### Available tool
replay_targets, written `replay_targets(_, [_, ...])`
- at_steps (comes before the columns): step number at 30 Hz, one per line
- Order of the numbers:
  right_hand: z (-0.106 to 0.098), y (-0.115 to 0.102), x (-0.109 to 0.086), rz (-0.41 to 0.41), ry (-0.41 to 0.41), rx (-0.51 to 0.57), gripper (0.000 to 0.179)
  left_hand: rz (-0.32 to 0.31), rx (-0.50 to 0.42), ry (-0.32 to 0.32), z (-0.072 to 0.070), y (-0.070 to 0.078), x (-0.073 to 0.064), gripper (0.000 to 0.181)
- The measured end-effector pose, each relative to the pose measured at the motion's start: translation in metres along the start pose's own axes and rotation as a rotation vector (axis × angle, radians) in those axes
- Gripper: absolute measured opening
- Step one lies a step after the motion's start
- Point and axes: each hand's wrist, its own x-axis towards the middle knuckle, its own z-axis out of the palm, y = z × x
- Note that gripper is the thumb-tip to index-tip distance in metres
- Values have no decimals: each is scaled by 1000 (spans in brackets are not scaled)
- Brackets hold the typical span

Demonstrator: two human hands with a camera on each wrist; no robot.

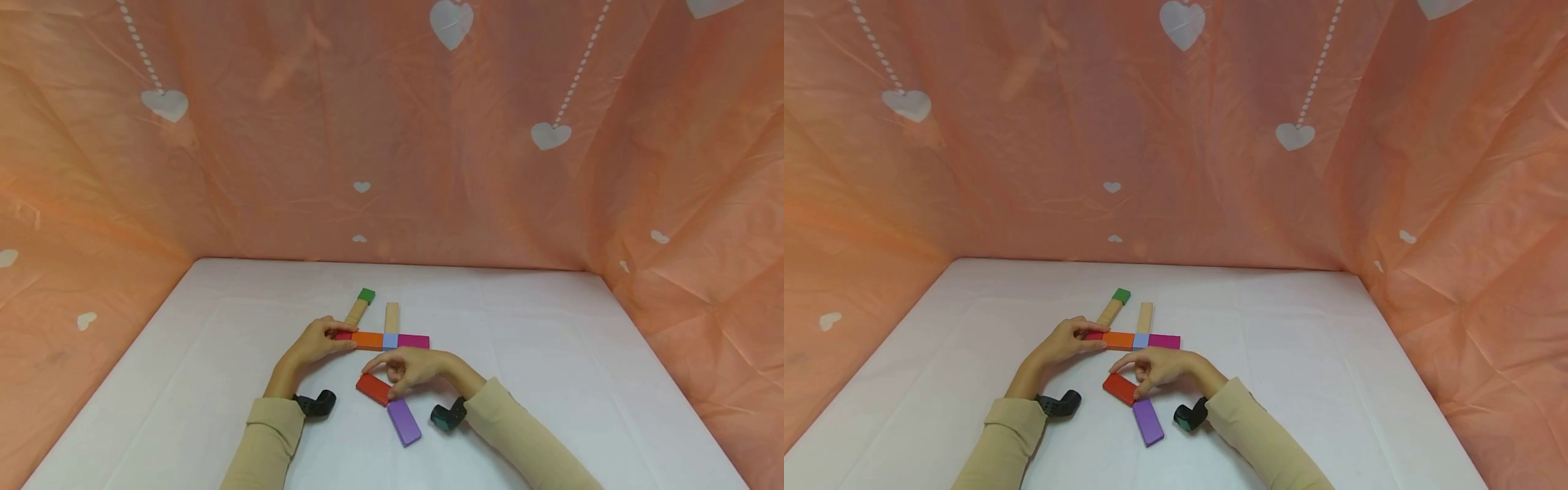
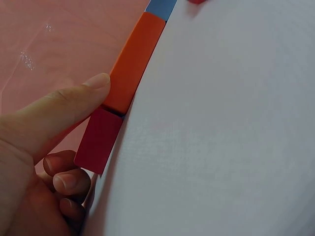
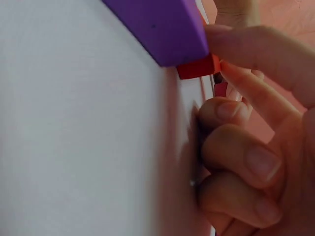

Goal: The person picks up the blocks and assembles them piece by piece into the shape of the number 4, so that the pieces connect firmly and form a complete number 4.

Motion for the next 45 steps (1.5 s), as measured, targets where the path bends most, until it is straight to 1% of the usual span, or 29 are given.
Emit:
replay_targets(9, [4,-2,-3,5,69,-27,56,-19,-4,-3,1,-1,0,33])
replay_targets(15, [8,-3,-4,54,125,-14,55,-11,-8,-3,0,-1,0,33])
replay_targets(27, [16,-3,-7,140,261,40,53,1,3,-5,-2,1,0,32])
replay_targets(45, [25,-3,-12,148,384,93,54,2,-2,-7,-1,1,1,32])
